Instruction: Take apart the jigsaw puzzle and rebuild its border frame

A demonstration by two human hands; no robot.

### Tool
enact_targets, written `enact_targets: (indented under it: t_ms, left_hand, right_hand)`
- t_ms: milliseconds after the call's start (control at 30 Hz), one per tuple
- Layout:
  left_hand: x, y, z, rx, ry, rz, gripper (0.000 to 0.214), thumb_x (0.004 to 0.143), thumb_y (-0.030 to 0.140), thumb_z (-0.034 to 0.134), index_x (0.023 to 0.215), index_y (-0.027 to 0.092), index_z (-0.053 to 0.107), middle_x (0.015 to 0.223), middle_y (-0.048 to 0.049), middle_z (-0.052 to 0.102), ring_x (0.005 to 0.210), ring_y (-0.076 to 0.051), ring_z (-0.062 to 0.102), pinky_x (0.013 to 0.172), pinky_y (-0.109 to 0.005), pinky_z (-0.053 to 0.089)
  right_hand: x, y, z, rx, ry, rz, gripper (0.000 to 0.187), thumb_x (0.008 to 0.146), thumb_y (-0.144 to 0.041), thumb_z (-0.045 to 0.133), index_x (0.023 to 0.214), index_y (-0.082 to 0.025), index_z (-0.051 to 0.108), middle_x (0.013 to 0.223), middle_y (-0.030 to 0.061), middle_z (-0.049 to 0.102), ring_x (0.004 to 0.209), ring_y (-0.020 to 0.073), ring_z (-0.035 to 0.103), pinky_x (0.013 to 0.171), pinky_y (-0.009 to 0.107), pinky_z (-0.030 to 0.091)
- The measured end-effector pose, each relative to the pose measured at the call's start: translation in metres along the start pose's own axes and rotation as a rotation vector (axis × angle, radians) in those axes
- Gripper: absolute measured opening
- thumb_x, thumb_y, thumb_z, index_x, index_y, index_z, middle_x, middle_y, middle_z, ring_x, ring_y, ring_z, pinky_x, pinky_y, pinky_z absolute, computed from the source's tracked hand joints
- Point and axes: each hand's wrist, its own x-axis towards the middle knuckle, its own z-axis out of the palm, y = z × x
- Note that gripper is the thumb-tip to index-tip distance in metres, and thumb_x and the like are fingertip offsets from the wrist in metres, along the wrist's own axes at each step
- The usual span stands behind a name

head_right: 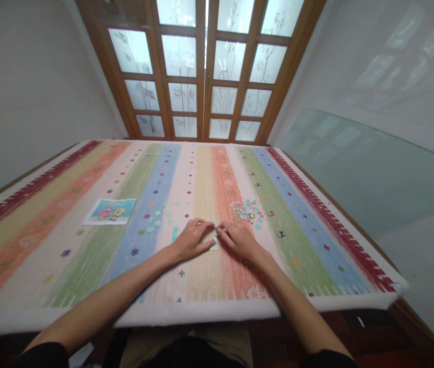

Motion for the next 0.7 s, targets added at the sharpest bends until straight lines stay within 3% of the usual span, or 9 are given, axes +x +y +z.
enact_targets:
  t_ms: [200, 533, 700]
  left_hand:
    - [-0.0004, 0.0003, -0.0011, -0.006, 0.005, 0.018, 0.039, 0.092, 0.036, 0.069, 0.127, 0.021, 0.057, 0.121, -0.011, 0.065, 0.118, -0.029, 0.057, 0.102, -0.044, 0.044]
    - [-0.0002, -0.0016, -0.0017, 0.002, -0.014, 0.042, 0.036, 0.095, 0.037, 0.068, 0.126, 0.021, 0.056, 0.121, -0.0101, 0.067, 0.118, -0.027, 0.057, 0.101, -0.043, 0.043]
    - [-0.0006, -0.0016, -0.0017, -0.024, -0.006, 0.038, 0.033, 0.098, 0.032, 0.063, 0.127, 0.019, 0.056, 0.121, -0.011, 0.068, 0.118, -0.027, 0.057, 0.101, -0.044, 0.043]
  right_hand:
    - [0.001, -0.0044, -0.0039, 0.067, 0.044, 0.074, 0.028, 0.102, -0.033, 0.043, 0.09, -0.019, 0.064, 0.084, 0.0081, 0.072, 0.078, 0.0206, 0.064, 0.075, 0.031, 0.047]
    - [-0.005, -0.0089, -0.0029, 0.222, -0.018, 0.096, 0.027, 0.101, -0.035, 0.044, 0.088, -0.019, 0.061, 0.084, 0.0058, 0.072, 0.077, 0.0189, 0.064, 0.076, 0.031, 0.047]
    - [-0.0066, -0.0043, 0.0013, 0.235, 0.066, 0.076, 0.028, 0.102, -0.035, 0.044, 0.089, -0.019, 0.064, 0.083, 0.007, 0.072, 0.076, 0.019, 0.064, 0.075, 0.031, 0.048]
